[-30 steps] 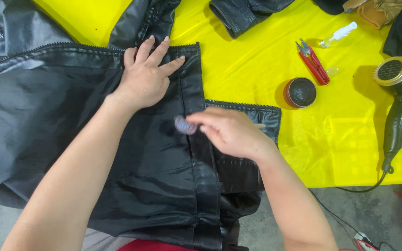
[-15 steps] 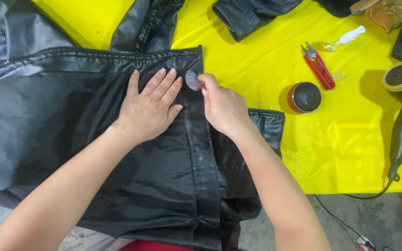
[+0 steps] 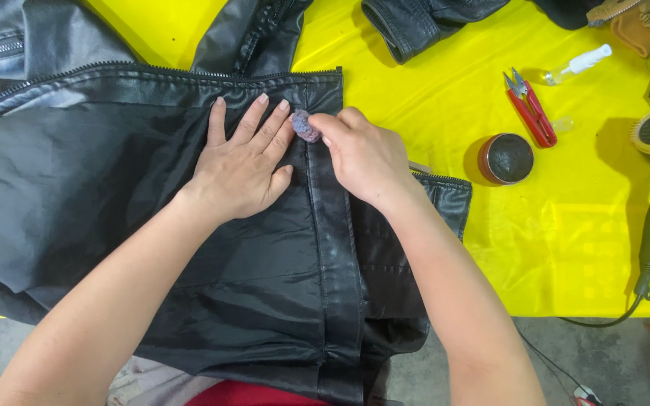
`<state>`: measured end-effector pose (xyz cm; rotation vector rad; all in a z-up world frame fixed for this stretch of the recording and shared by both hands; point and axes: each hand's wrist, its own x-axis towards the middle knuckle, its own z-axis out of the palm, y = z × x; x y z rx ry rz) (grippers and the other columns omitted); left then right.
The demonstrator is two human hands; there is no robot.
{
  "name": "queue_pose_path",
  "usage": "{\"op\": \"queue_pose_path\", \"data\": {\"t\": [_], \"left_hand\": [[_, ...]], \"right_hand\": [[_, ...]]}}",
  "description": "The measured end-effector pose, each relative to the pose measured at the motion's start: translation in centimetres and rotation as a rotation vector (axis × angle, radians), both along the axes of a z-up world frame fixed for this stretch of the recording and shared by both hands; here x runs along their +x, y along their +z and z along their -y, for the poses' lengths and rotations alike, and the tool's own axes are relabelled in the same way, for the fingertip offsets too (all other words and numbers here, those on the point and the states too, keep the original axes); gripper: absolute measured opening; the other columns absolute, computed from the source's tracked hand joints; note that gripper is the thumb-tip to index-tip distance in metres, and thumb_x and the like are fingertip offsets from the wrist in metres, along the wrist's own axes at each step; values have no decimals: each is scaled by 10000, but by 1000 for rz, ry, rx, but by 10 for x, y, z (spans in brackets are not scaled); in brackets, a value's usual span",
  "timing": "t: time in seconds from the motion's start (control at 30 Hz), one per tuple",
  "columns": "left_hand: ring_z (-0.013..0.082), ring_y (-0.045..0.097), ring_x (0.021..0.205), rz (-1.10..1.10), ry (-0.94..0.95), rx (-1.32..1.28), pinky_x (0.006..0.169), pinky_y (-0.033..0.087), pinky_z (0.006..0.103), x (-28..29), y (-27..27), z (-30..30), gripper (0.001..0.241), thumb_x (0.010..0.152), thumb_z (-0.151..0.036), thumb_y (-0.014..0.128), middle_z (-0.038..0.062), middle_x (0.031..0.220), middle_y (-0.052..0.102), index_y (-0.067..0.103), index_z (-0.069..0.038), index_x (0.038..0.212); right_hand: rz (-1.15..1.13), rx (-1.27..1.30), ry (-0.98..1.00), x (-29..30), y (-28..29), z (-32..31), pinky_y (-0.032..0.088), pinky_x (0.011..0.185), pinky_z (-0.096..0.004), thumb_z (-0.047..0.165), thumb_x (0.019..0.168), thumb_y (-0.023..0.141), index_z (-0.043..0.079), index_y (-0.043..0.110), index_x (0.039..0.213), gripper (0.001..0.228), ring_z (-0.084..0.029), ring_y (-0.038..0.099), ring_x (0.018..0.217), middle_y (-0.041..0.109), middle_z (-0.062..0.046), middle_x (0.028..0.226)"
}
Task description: Polishing a black leather jacket using a wax stick and a sponge applicator at an alteration workstation.
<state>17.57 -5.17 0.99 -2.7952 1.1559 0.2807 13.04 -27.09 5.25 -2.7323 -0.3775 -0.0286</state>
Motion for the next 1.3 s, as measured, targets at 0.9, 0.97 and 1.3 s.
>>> {"op": "queue_pose_path", "data": {"t": [0.9, 0.97, 1.3], "left_hand": [[294, -25, 1595, -63, -9, -3, 1186, -84, 693, 6, -4, 2, 737, 972, -451, 175, 45, 1750, 74, 152, -177, 1656], [295, -45, 1600, -24, 1, 14, 1184, -107, 699, 8, -15, -1, 745, 983, -485, 177, 43, 1756, 58, 137, -178, 1661], [271, -42, 1644, 38, 20, -115, 1207, -163, 669, 6, -35, -5, 737, 1013, -466, 198, 38, 1787, 75, 192, -163, 1684]], "right_hand": [[-390, 33, 290, -103, 34, 31, 587, 750, -532, 180, 1031, 459, 349, 620, 1402, 438, -422, 704, 876, 693, -134, 977], [-329, 191, 95, -107, 46, 62, 603, 775, -484, 206, 1056, 422, 269, 652, 1394, 414, -384, 732, 934, 744, -133, 996], [-196, -272, -660, -129, 12, 205, 555, 820, -511, 342, 1078, 495, 452, 619, 1423, 383, -357, 696, 1028, 678, -84, 1105]]}}
